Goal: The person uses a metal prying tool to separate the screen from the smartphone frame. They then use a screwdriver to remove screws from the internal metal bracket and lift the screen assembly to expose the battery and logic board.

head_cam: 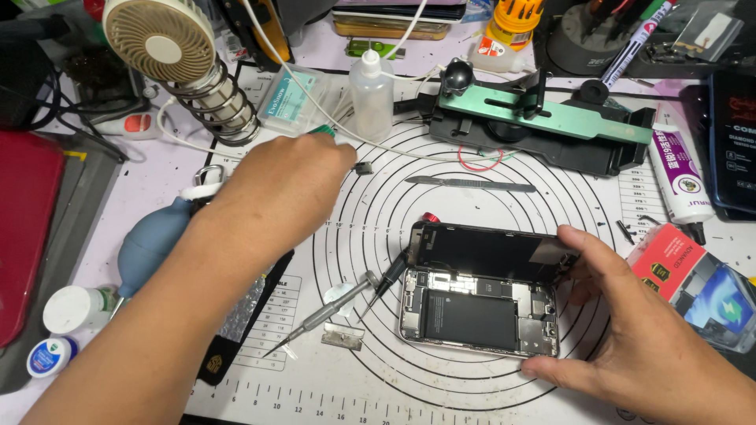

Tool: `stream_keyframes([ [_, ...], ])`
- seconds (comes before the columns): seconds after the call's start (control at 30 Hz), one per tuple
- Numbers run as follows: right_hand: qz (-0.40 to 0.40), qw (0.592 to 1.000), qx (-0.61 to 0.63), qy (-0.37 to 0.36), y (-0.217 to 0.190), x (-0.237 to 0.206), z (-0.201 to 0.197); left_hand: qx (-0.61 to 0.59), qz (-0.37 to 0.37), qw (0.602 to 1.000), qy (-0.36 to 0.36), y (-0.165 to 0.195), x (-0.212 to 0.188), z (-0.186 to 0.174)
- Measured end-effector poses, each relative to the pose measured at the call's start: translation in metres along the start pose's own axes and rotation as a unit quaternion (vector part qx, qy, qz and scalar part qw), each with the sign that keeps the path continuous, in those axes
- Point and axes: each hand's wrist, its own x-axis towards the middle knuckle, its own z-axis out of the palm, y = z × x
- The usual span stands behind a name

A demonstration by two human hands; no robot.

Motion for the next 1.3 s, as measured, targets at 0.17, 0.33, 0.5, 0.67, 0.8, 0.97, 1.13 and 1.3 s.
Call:
stream_keyframes([
  [0.17, -0.049, 0.998, 0.024, 0.000, -0.006, -0.002, -0.006, -0.131, -0.095, 0.987, -0.016, -0.001, -0.015, -0.017],
  [0.33, -0.003, 1.000, 0.011, -0.025, -0.009, 0.000, -0.008, -0.270, -0.057, 0.961, 0.025, 0.019, -0.060, -0.022],
  [0.5, -0.009, 0.999, 0.018, -0.025, -0.008, 0.000, -0.007, -0.423, -0.023, 0.906, 0.015, 0.049, -0.092, 0.002],
  [0.67, -0.020, 1.000, 0.011, -0.013, -0.005, -0.001, -0.005, -0.425, -0.007, 0.903, -0.068, 0.073, -0.095, 0.016],
  [0.8, -0.136, 0.989, 0.045, 0.023, -0.002, -0.003, -0.004, -0.400, 0.023, 0.911, -0.101, 0.076, -0.084, 0.013],
  [0.97, -0.140, 0.989, 0.050, 0.022, 0.007, -0.002, -0.001, -0.274, 0.091, 0.956, -0.061, 0.083, -0.067, 0.022],
  [1.13, -0.184, 0.980, 0.057, 0.040, 0.016, 0.001, 0.003, -0.293, 0.090, 0.948, 0.081, 0.092, -0.060, 0.035],
  [1.3, -0.146, 0.987, 0.059, 0.014, 0.023, 0.004, 0.004, -0.314, 0.033, 0.946, 0.068, 0.107, -0.060, 0.044],
])
